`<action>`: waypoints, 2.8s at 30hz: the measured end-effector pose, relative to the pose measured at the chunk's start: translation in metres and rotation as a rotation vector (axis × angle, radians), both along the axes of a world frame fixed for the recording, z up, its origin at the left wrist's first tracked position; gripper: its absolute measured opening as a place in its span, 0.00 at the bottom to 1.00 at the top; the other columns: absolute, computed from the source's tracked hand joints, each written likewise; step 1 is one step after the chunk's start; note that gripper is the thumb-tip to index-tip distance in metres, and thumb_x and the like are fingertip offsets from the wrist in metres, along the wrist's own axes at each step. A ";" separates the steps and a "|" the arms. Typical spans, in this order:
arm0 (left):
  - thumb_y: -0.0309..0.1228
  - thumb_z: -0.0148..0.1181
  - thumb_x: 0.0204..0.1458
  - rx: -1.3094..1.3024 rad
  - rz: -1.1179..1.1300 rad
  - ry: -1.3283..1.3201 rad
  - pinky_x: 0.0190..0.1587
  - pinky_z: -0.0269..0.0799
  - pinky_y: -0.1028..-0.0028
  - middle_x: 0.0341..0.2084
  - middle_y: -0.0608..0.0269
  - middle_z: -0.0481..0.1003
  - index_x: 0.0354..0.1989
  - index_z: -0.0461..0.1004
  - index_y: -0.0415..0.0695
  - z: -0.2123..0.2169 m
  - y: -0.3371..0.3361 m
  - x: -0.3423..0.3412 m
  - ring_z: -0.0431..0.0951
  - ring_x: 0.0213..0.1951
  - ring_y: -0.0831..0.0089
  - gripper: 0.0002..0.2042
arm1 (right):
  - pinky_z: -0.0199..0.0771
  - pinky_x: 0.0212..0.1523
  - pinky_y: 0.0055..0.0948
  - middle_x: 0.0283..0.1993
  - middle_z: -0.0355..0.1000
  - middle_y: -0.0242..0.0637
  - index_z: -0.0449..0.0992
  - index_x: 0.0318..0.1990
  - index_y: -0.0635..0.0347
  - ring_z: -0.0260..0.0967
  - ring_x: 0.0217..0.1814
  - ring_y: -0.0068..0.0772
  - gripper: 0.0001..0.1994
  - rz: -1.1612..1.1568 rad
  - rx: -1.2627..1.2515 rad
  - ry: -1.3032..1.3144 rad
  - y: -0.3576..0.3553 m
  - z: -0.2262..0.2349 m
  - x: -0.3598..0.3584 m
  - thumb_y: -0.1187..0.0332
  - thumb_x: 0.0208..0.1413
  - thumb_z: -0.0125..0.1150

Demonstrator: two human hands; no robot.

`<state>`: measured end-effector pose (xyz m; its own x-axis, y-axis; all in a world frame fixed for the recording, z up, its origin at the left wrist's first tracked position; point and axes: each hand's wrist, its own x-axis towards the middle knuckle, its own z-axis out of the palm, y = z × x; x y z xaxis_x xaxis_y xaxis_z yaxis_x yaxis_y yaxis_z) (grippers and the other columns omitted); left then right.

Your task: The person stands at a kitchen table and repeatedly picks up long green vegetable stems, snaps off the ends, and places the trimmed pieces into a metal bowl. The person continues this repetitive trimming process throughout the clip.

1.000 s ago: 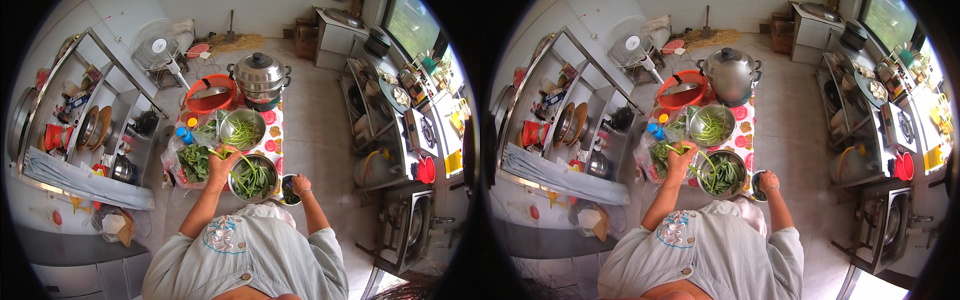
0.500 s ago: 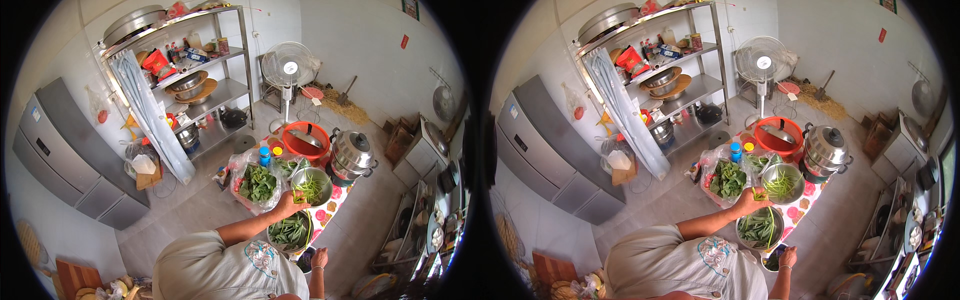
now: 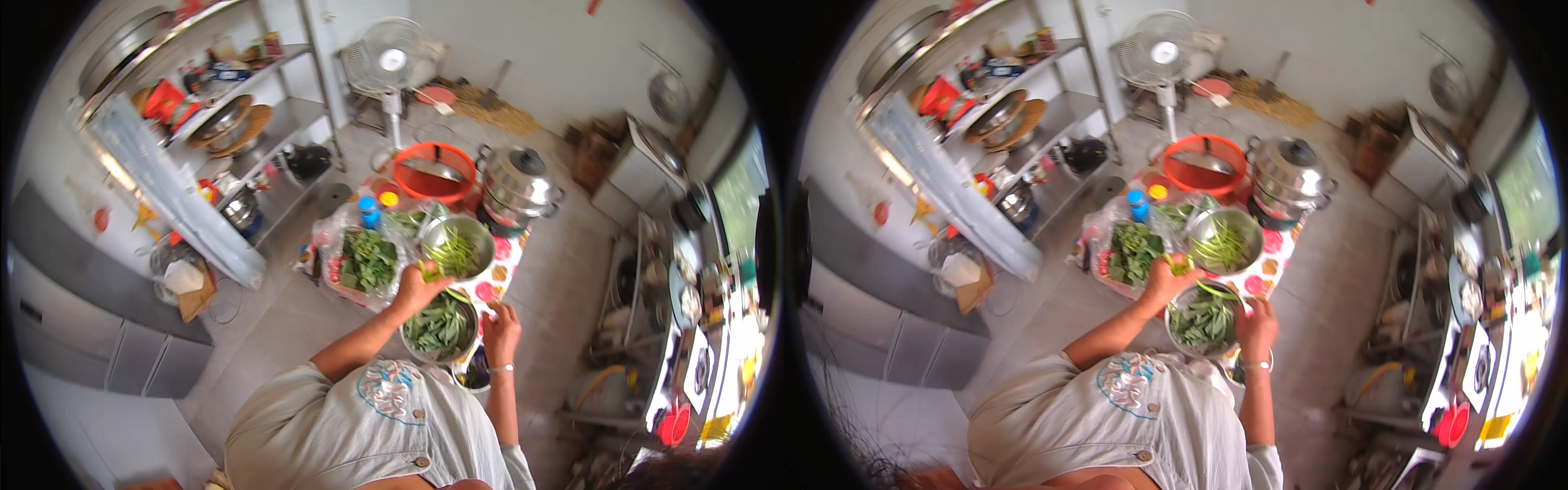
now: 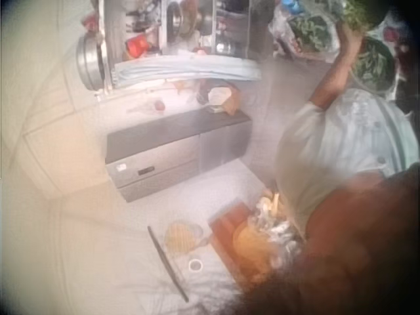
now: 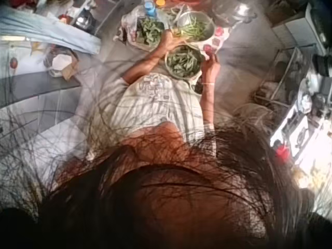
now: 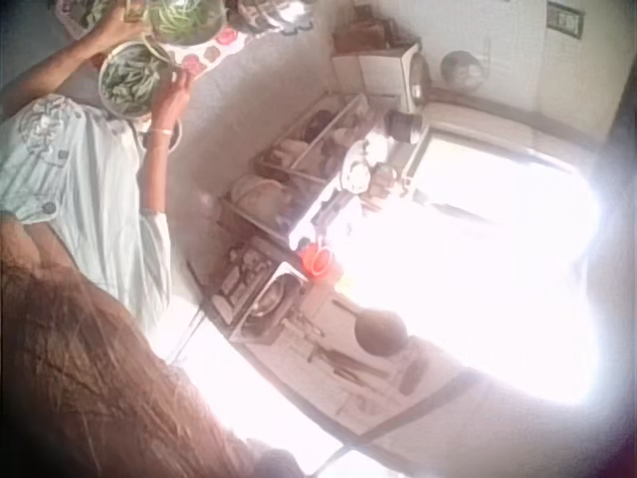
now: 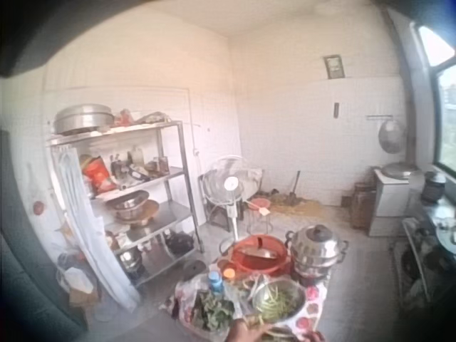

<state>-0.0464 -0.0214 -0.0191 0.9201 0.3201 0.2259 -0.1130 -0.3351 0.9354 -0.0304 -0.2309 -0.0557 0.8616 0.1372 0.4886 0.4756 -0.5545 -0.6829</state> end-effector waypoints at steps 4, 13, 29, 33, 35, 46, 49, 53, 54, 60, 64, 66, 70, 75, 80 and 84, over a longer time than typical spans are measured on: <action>0.31 0.66 0.40 0.002 -0.023 -0.017 0.19 0.58 0.76 0.10 0.69 0.63 0.17 0.65 0.38 0.004 -0.012 0.000 0.58 0.17 0.83 0.14 | 0.72 0.35 0.33 0.40 0.69 0.41 0.72 0.39 0.60 0.70 0.36 0.43 0.15 0.062 -0.030 0.003 0.034 0.044 -0.024 0.70 0.41 0.64; 0.31 0.64 0.44 -0.503 -0.205 0.105 0.16 0.53 0.84 0.13 0.75 0.65 0.21 0.68 0.43 0.007 -0.024 -0.001 0.59 0.15 0.88 0.11 | 0.69 0.26 0.32 0.28 0.71 0.43 0.72 0.33 0.64 0.70 0.25 0.42 0.06 0.079 0.180 -0.079 0.042 0.035 -0.028 0.78 0.44 0.58; 0.30 0.61 0.47 -0.867 -0.257 0.266 0.14 0.51 0.86 0.17 0.72 0.67 0.30 0.68 0.43 0.006 -0.042 -0.007 0.58 0.13 0.88 0.08 | 0.57 0.17 0.14 0.26 0.71 0.31 0.70 0.36 0.67 0.58 0.17 0.13 0.04 0.187 0.991 0.390 0.043 0.024 -0.028 0.75 0.55 0.52; 0.30 0.61 0.47 -0.838 -0.274 0.243 0.14 0.50 0.86 0.15 0.73 0.66 0.26 0.69 0.42 0.011 -0.036 -0.004 0.57 0.12 0.88 0.07 | 0.59 0.18 0.13 0.25 0.70 0.30 0.71 0.35 0.68 0.59 0.18 0.13 0.04 0.219 0.758 0.358 0.034 0.025 -0.027 0.76 0.54 0.53; 0.31 0.61 0.47 -0.872 -0.310 0.252 0.14 0.50 0.86 0.13 0.74 0.64 0.23 0.70 0.42 0.010 -0.031 0.000 0.57 0.11 0.88 0.08 | 0.59 0.18 0.15 0.24 0.68 0.31 0.72 0.32 0.67 0.59 0.19 0.14 0.02 0.249 0.663 0.374 0.034 0.028 -0.029 0.79 0.50 0.55; 0.28 0.63 0.44 -0.427 -0.322 0.292 0.14 0.50 0.86 0.15 0.73 0.68 0.26 0.74 0.41 0.005 -0.019 0.009 0.58 0.13 0.88 0.05 | 0.60 0.20 0.19 0.21 0.66 0.32 0.69 0.32 0.64 0.60 0.19 0.18 0.03 0.141 0.522 0.218 0.014 0.019 -0.018 0.79 0.49 0.55; 0.29 0.63 0.44 -0.523 -0.316 0.304 0.15 0.51 0.86 0.16 0.74 0.68 0.28 0.75 0.41 0.008 -0.014 0.010 0.59 0.14 0.89 0.06 | 0.58 0.19 0.14 0.21 0.66 0.26 0.69 0.32 0.65 0.58 0.19 0.12 0.02 0.126 0.658 0.301 0.003 0.013 -0.013 0.78 0.51 0.54; 0.28 0.63 0.43 -0.445 -0.375 0.354 0.20 0.58 0.85 0.18 0.74 0.69 0.28 0.75 0.41 0.014 -0.018 0.011 0.64 0.19 0.88 0.06 | 0.58 0.19 0.14 0.21 0.65 0.25 0.70 0.34 0.64 0.58 0.19 0.13 0.03 0.221 0.970 0.364 0.010 0.020 -0.015 0.77 0.52 0.54; 0.27 0.63 0.43 -0.413 -0.407 0.346 0.22 0.59 0.85 0.18 0.74 0.69 0.28 0.74 0.40 0.013 -0.020 0.011 0.65 0.20 0.88 0.06 | 0.58 0.19 0.14 0.21 0.65 0.26 0.70 0.34 0.64 0.58 0.19 0.14 0.03 0.258 1.046 0.442 0.011 0.021 -0.016 0.77 0.52 0.54; 0.24 0.59 0.46 -0.166 -0.548 0.319 0.30 0.64 0.83 0.23 0.72 0.71 0.30 0.72 0.39 -0.002 -0.034 0.003 0.66 0.26 0.86 0.04 | 0.59 0.19 0.16 0.26 0.68 0.31 0.70 0.35 0.65 0.61 0.20 0.18 0.03 0.347 1.356 0.638 0.017 0.019 -0.018 0.77 0.53 0.53; 0.25 0.60 0.45 -0.098 -0.550 0.290 0.27 0.66 0.78 0.18 0.68 0.70 0.29 0.72 0.38 0.004 -0.038 0.001 0.68 0.24 0.84 0.05 | 0.64 0.21 0.15 0.24 0.69 0.31 0.70 0.34 0.63 0.65 0.22 0.18 0.03 0.332 1.254 0.621 0.015 0.025 -0.017 0.75 0.53 0.55; 0.25 0.59 0.45 -0.139 -0.535 0.260 0.27 0.66 0.77 0.19 0.67 0.72 0.30 0.72 0.38 0.007 -0.037 0.001 0.70 0.25 0.83 0.05 | 0.65 0.21 0.16 0.25 0.70 0.32 0.71 0.34 0.64 0.66 0.22 0.18 0.03 0.311 1.171 0.615 0.010 0.024 -0.016 0.75 0.52 0.55; 0.22 0.58 0.45 0.150 -0.561 0.167 0.28 0.68 0.78 0.21 0.64 0.74 0.32 0.73 0.36 0.015 -0.026 0.005 0.73 0.25 0.79 0.06 | 0.66 0.20 0.16 0.24 0.70 0.32 0.74 0.33 0.66 0.66 0.21 0.18 0.05 0.392 0.993 0.693 -0.004 0.028 -0.014 0.74 0.52 0.55; 0.22 0.56 0.45 0.263 -0.737 0.009 0.28 0.69 0.76 0.21 0.60 0.74 0.33 0.73 0.37 0.017 -0.024 0.005 0.75 0.24 0.74 0.06 | 0.63 0.18 0.15 0.21 0.70 0.31 0.73 0.30 0.65 0.65 0.19 0.17 0.05 0.522 1.007 0.850 -0.012 0.025 -0.013 0.72 0.53 0.55; 0.24 0.53 0.48 0.137 -0.738 0.022 0.27 0.68 0.77 0.20 0.61 0.74 0.32 0.72 0.37 0.020 -0.031 0.001 0.74 0.24 0.75 0.05 | 0.57 0.16 0.15 0.18 0.66 0.29 0.69 0.27 0.62 0.60 0.16 0.15 0.06 0.301 0.912 0.757 0.006 0.005 -0.016 0.71 0.54 0.54; 0.26 0.51 0.51 -0.042 -0.592 0.089 0.25 0.65 0.77 0.18 0.65 0.72 0.34 0.70 0.38 -0.006 -0.034 0.000 0.71 0.22 0.78 0.06 | 0.56 0.16 0.15 0.17 0.64 0.28 0.67 0.25 0.63 0.59 0.16 0.14 0.08 0.178 0.792 0.701 0.009 0.004 -0.020 0.71 0.54 0.53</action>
